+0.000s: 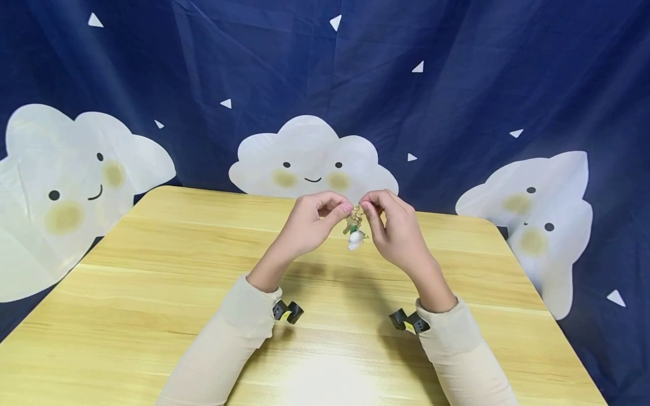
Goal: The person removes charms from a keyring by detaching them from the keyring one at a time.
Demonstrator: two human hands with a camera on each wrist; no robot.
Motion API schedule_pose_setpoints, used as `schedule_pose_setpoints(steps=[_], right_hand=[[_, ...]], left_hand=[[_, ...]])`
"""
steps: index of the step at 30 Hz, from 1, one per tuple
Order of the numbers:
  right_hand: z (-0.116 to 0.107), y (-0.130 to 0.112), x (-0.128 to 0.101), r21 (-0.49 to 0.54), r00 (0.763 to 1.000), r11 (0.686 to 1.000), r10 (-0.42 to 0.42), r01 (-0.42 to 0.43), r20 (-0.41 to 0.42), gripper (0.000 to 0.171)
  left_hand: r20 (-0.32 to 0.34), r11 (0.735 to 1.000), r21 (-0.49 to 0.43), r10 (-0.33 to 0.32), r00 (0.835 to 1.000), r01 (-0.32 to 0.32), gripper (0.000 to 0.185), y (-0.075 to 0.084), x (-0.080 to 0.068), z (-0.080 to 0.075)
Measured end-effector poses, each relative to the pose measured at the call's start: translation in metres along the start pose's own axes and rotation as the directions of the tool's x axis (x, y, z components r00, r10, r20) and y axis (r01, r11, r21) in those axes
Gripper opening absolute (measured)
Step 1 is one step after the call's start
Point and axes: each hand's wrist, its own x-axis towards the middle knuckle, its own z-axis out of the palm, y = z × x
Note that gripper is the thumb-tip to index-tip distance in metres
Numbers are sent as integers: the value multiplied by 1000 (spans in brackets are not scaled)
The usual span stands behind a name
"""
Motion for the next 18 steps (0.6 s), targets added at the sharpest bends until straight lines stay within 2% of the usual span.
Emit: schedule_pose_setpoints(steps=[7, 18], right_hand=[[0, 0, 0, -9, 1000, 1000, 6, -6, -6, 7], [0, -1, 0, -11, 1000, 1000, 10, -10, 13, 6]], left_hand=[[-5, 997, -6, 79, 997, -79, 16, 3, 1, 1], [-14, 985, 80, 155, 988, -153, 11, 4, 0, 1]])
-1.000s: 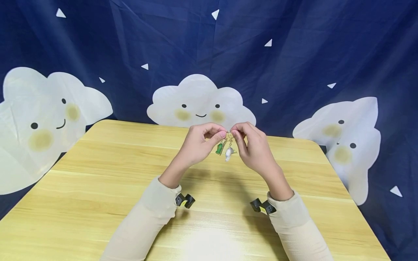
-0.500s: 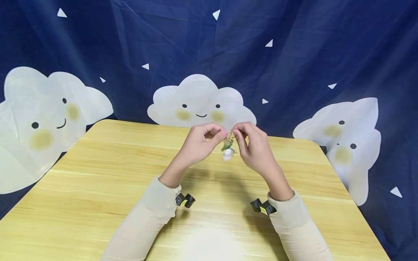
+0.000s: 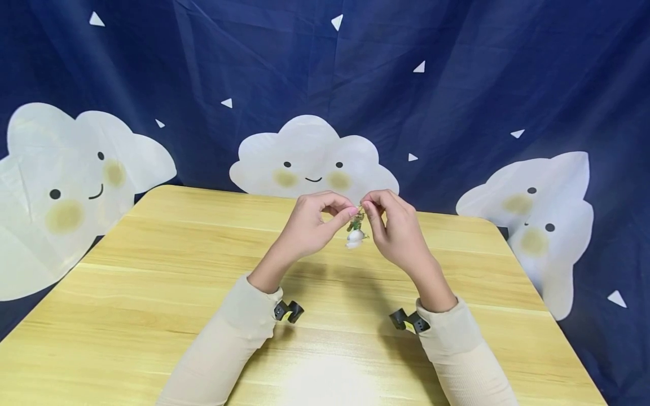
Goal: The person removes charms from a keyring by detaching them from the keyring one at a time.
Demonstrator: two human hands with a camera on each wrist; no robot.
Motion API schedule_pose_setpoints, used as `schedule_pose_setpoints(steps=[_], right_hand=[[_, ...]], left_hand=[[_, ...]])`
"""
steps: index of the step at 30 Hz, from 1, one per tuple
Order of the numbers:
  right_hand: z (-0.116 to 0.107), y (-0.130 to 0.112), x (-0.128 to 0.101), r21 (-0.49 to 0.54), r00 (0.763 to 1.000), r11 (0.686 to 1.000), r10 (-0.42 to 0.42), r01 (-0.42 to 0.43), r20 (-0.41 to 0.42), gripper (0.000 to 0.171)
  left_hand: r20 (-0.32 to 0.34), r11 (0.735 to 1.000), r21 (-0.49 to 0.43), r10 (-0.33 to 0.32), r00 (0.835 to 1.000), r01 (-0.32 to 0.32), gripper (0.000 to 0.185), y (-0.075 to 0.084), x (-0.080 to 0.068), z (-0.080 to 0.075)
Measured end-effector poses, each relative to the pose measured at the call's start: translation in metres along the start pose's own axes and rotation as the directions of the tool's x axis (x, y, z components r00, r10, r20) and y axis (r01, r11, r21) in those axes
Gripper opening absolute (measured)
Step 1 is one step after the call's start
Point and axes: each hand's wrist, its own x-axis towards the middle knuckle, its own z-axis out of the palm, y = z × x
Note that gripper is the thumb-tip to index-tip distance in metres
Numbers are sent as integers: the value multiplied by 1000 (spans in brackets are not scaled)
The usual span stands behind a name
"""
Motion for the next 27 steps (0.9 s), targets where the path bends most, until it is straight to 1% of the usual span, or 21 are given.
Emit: schedule_pose_setpoints(steps=[6, 13, 15, 24, 27], right_hand=[[2, 3, 0, -14, 1000, 1000, 3, -3, -12, 7], [1, 2, 0, -17, 1000, 1000, 16, -16, 7, 3], [1, 3, 0, -16, 1000, 1000, 21, -21, 12, 4], [1, 6, -1, -20, 999, 999, 37, -37, 15, 6], [2, 6, -1, -23, 999, 999, 42, -41, 13, 2]], left_hand=[[0, 999, 41, 15, 1000, -15, 11, 3, 0, -1], [6, 996, 91, 27, 1000, -27, 11, 2, 0, -1], [9, 994, 101, 33, 999, -34, 11, 2, 0, -1], [9, 993, 110, 47, 999, -47, 11, 2, 0, -1], [9, 992, 113, 48, 999, -48, 11, 3, 0, -1]])
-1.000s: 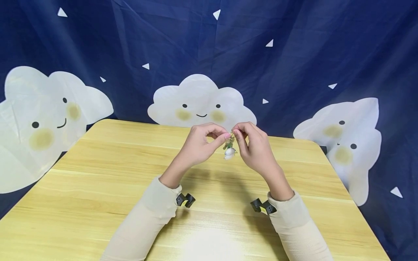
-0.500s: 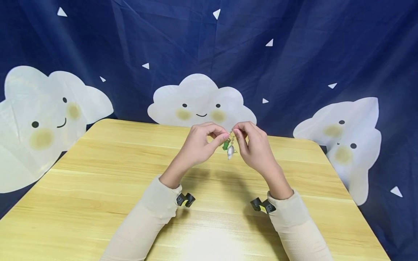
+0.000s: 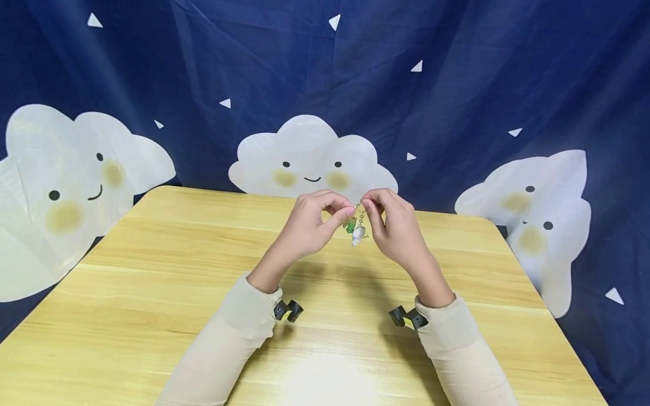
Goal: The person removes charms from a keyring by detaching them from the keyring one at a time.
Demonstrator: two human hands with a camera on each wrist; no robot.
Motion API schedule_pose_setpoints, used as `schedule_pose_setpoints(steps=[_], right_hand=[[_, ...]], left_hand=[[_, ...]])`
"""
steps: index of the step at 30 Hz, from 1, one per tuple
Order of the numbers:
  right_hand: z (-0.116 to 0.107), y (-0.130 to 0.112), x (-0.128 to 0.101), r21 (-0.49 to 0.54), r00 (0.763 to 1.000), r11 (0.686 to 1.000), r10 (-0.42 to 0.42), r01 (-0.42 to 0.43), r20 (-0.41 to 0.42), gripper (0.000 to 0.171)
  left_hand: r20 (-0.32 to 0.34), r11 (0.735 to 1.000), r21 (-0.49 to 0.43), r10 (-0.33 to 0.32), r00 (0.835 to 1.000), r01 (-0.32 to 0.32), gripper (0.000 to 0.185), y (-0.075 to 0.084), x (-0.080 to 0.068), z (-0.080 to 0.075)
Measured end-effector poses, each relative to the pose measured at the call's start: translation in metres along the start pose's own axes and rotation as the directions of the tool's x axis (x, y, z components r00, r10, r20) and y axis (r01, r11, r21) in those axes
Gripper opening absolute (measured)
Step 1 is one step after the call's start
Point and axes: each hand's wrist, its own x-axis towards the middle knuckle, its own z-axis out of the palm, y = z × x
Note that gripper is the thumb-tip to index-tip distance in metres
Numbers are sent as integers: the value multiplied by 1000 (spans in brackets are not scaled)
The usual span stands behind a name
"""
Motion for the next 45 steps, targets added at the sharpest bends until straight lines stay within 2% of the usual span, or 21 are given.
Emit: schedule_pose_setpoints(steps=[14, 20, 33, 45], right_hand=[[1, 4, 0, 3, 1000, 1000, 3, -3, -2, 2], [1, 4, 0, -3, 1000, 1000, 13, -13, 2, 7], [3, 6, -1, 12, 1000, 1000, 18, -19, 18, 3], [6, 7, -2, 75, 993, 992, 102, -106, 62, 8]], left_hand=[[-8, 1000, -18, 15, 1000, -15, 10, -2, 0, 0], [-13, 1000, -8, 30, 999, -30, 10, -2, 1, 0], [-16, 1000, -7, 13, 1000, -13, 10, -1, 1, 0], [-28, 1000, -19, -5, 1000, 4, 10, -5, 1, 0]])
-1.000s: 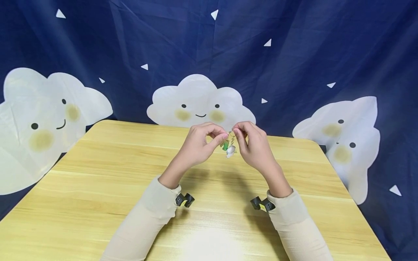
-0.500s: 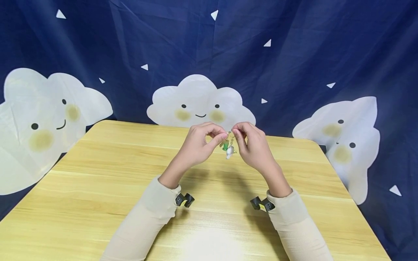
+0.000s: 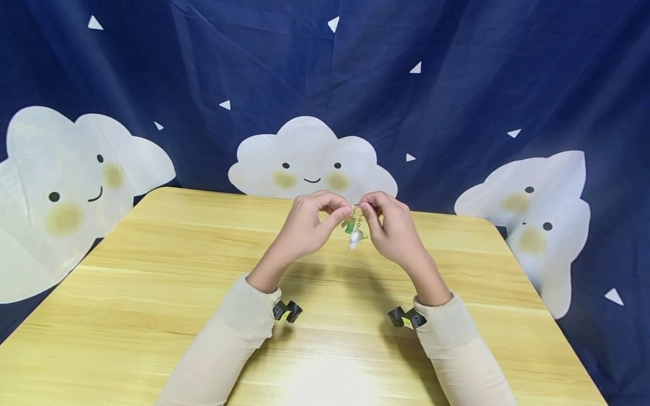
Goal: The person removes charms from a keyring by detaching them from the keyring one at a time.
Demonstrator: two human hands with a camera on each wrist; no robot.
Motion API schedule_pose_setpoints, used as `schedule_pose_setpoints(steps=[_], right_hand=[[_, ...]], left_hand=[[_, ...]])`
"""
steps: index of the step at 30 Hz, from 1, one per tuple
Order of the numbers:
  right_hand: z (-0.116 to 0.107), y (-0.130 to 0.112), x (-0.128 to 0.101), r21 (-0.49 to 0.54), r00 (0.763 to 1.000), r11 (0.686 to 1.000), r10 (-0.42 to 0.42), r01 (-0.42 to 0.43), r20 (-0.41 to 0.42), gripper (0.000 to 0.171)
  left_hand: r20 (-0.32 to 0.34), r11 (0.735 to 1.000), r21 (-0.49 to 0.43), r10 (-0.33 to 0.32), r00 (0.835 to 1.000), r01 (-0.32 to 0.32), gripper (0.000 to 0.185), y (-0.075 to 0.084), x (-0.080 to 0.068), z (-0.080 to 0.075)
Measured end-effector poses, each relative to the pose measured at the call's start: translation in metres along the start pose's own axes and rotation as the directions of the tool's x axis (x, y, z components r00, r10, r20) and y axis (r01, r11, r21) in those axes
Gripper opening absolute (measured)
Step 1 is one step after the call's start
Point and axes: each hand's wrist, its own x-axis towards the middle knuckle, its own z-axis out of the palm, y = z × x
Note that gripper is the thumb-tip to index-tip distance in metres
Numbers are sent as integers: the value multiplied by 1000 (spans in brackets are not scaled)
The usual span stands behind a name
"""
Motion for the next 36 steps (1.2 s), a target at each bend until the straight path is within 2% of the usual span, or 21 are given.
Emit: schedule_pose_setpoints(steps=[4, 10, 16, 21, 25, 34, 36], right_hand=[[2, 1, 0, 9, 1000, 1000, 23, -24, 13, 9], [3, 4, -1, 13, 999, 999, 47, -48, 25, 10], [6, 6, 0, 13, 988, 995, 96, -99, 119, 12], [9, 13, -1, -15, 959, 988, 152, -153, 240, 12], [16, 23, -5, -32, 932, 990, 140, -138, 334, 12], [33, 42, -7, -48, 883, 991, 131, -123, 451, 19], [39, 45, -3, -47, 879, 992, 122, -113, 460, 19]], left_hand=[[-20, 1000, -7, -8, 1000, 8, 9, -2, -1, -2], [-29, 1000, -20, 14, 999, -15, 9, -3, 0, -4], [-26, 1000, -7, -1, 1000, 1, 10, 1, 0, -5], [-29, 1000, -16, -15, 999, 15, 10, 2, 0, -6], [-34, 1000, -13, -20, 999, 20, 10, 2, 1, -6], [-42, 1000, -10, -16, 999, 15, 12, 1, 1, -7], [-47, 1000, -5, -12, 999, 12, 12, 1, 0, -8]])
